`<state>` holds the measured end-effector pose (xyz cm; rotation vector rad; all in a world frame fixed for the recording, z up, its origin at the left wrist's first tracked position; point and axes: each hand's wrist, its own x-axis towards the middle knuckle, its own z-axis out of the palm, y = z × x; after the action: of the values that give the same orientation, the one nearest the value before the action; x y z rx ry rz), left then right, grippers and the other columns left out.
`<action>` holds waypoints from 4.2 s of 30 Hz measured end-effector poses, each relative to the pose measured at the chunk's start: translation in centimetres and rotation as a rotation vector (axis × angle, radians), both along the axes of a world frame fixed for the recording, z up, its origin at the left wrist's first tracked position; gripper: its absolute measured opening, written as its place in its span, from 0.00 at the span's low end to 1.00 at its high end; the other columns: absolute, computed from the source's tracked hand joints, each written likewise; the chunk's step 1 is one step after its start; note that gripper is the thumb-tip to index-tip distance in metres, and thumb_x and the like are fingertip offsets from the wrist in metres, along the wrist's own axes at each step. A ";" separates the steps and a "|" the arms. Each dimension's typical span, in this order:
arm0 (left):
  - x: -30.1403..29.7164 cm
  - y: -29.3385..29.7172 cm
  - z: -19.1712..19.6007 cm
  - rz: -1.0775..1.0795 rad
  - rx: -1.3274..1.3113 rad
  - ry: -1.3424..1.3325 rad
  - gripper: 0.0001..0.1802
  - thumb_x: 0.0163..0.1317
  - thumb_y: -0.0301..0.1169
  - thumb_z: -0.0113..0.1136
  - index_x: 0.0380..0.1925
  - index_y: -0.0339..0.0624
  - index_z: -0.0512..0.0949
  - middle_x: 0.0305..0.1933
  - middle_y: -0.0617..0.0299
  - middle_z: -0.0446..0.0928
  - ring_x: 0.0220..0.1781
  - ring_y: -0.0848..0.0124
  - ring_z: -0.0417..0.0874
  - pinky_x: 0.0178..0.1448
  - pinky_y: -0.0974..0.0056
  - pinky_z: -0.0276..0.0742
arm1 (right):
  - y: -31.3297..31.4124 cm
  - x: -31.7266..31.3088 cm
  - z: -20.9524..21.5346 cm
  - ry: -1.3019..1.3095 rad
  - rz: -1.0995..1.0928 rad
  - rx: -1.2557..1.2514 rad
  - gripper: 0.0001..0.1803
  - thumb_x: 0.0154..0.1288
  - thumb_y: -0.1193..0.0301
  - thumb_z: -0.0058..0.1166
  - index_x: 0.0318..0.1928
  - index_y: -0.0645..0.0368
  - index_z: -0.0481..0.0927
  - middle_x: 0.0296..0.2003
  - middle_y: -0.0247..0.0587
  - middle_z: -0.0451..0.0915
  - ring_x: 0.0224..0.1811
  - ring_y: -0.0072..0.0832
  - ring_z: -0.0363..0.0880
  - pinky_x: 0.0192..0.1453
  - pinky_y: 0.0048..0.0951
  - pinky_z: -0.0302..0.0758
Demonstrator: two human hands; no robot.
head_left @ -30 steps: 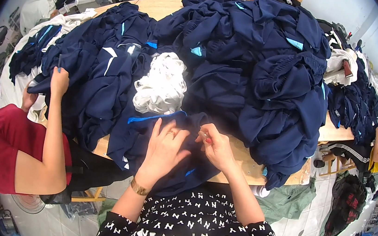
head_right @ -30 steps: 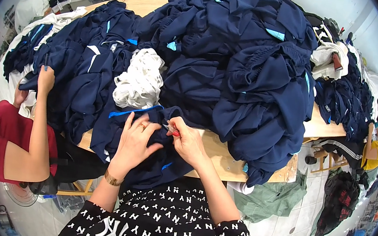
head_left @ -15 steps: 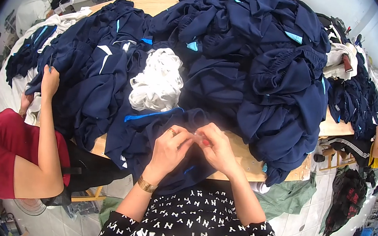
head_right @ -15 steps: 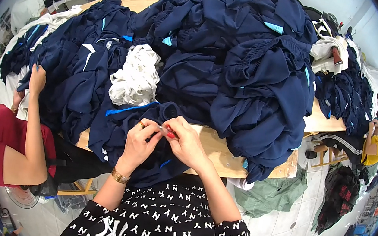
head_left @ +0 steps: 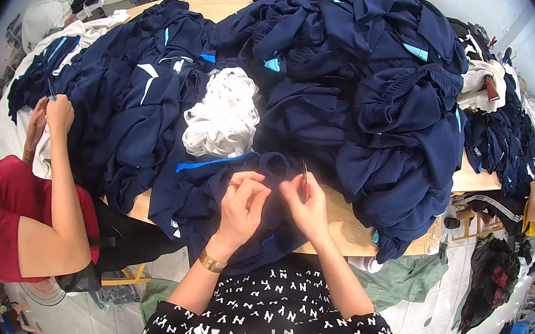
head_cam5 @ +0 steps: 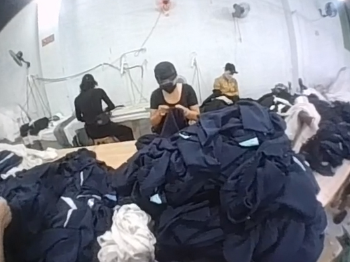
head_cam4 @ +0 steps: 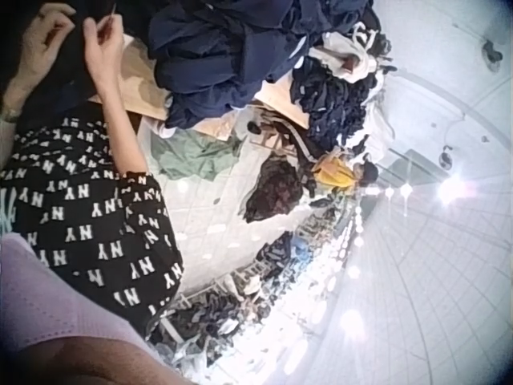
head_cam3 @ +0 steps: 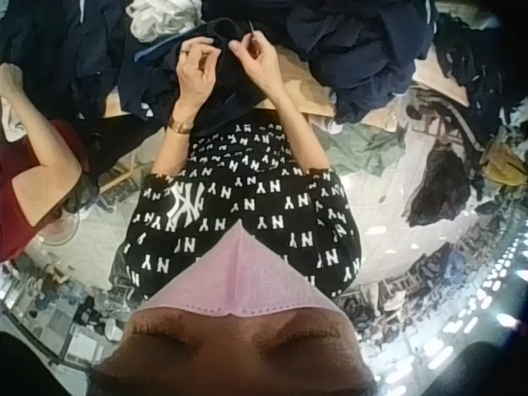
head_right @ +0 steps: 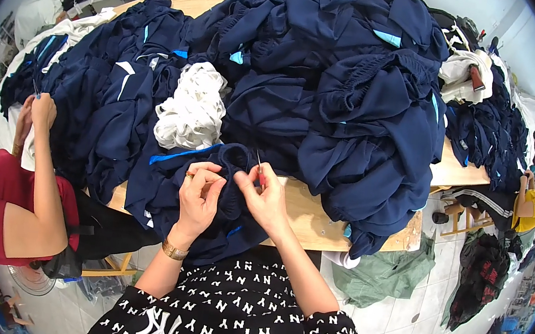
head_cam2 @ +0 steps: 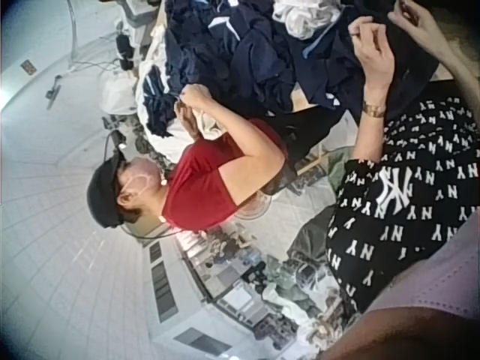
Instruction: Trimming excess threads and loose ends from manufactured blue garments using small snips.
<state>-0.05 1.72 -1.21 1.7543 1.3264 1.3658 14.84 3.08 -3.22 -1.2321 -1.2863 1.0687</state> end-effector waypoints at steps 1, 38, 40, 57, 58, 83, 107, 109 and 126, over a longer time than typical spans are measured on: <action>-0.1 0.1 0.1 -0.001 0.001 0.001 0.03 0.58 0.20 0.58 0.30 0.35 0.74 0.47 0.53 0.75 0.31 0.62 0.79 0.34 0.65 0.77 | -0.4 -0.4 0.2 0.023 -0.019 -0.006 0.19 0.55 0.65 0.67 0.28 0.58 0.66 0.22 0.22 0.63 0.21 0.07 0.56 0.21 0.14 0.54; 3.5 1.3 -2.0 -0.382 -0.099 0.208 0.04 0.66 0.23 0.49 0.34 0.35 0.66 0.25 0.49 0.78 0.31 0.55 0.84 0.30 0.60 0.77 | -1.8 8.4 5.1 -1.228 0.358 0.421 0.24 0.59 0.49 0.55 0.19 0.56 0.71 0.16 0.38 0.74 0.15 0.33 0.75 0.18 0.30 0.68; 3.5 1.3 -1.9 -0.387 -0.081 0.223 0.04 0.66 0.24 0.50 0.34 0.35 0.66 0.25 0.49 0.78 0.30 0.55 0.84 0.29 0.60 0.77 | -1.6 8.3 4.9 -1.265 0.366 0.429 0.24 0.59 0.49 0.54 0.19 0.56 0.71 0.16 0.37 0.74 0.15 0.32 0.75 0.18 0.30 0.68; 2.9 1.2 -2.0 -0.359 -0.085 0.181 0.05 0.66 0.25 0.51 0.33 0.36 0.67 0.24 0.51 0.78 0.28 0.58 0.84 0.28 0.62 0.77 | -1.1 8.8 4.1 -1.111 0.409 0.344 0.23 0.58 0.51 0.57 0.21 0.57 0.72 0.17 0.39 0.73 0.18 0.38 0.75 0.21 0.31 0.68; 2.8 1.4 -1.7 -0.332 -0.111 0.121 0.05 0.67 0.25 0.50 0.33 0.36 0.67 0.25 0.52 0.79 0.28 0.60 0.84 0.28 0.62 0.77 | -1.1 9.2 3.9 -0.990 0.370 0.266 0.22 0.59 0.52 0.57 0.23 0.59 0.71 0.17 0.41 0.73 0.19 0.41 0.75 0.22 0.32 0.68; 0.1 9.5 17.4 -0.104 0.502 0.154 0.10 0.49 0.21 0.61 0.23 0.33 0.67 0.20 0.52 0.67 0.21 0.61 0.72 0.27 0.65 0.68 | 0.7 3.1 8.7 -0.715 -0.062 0.843 0.10 0.47 0.81 0.61 0.23 0.64 0.70 0.41 0.52 0.75 0.37 0.46 0.76 0.40 0.38 0.74; -9.5 0.8 3.8 -0.302 -0.370 -0.256 0.14 0.49 0.16 0.49 0.24 0.47 0.57 0.26 0.75 0.55 0.29 0.85 0.55 0.34 0.77 0.53 | 0.4 -1.1 3.1 0.073 0.158 0.101 0.15 0.54 0.79 0.62 0.43 0.65 0.76 0.20 0.23 0.61 0.22 0.10 0.55 0.32 0.15 0.63; -9.3 0.3 3.5 -0.301 -0.395 -0.333 0.14 0.49 0.16 0.49 0.25 0.47 0.57 0.26 0.75 0.55 0.29 0.85 0.56 0.33 0.78 0.53 | 1.2 -1.7 3.5 0.007 0.353 0.096 0.22 0.53 0.76 0.63 0.50 0.63 0.74 0.18 0.22 0.59 0.21 0.11 0.55 0.32 0.16 0.60; -5.8 0.5 2.8 -0.224 -0.410 -0.324 0.12 0.52 0.24 0.68 0.34 0.37 0.76 0.34 0.67 0.78 0.35 0.81 0.76 0.40 0.73 0.72 | 0.1 -0.8 5.3 -0.441 0.188 0.679 0.20 0.46 0.82 0.64 0.18 0.58 0.61 0.34 0.41 0.77 0.30 0.34 0.74 0.33 0.29 0.68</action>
<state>-5.85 2.26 1.54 1.2989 1.0993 1.1030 14.01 3.16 2.12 -0.8460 -1.9283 0.4058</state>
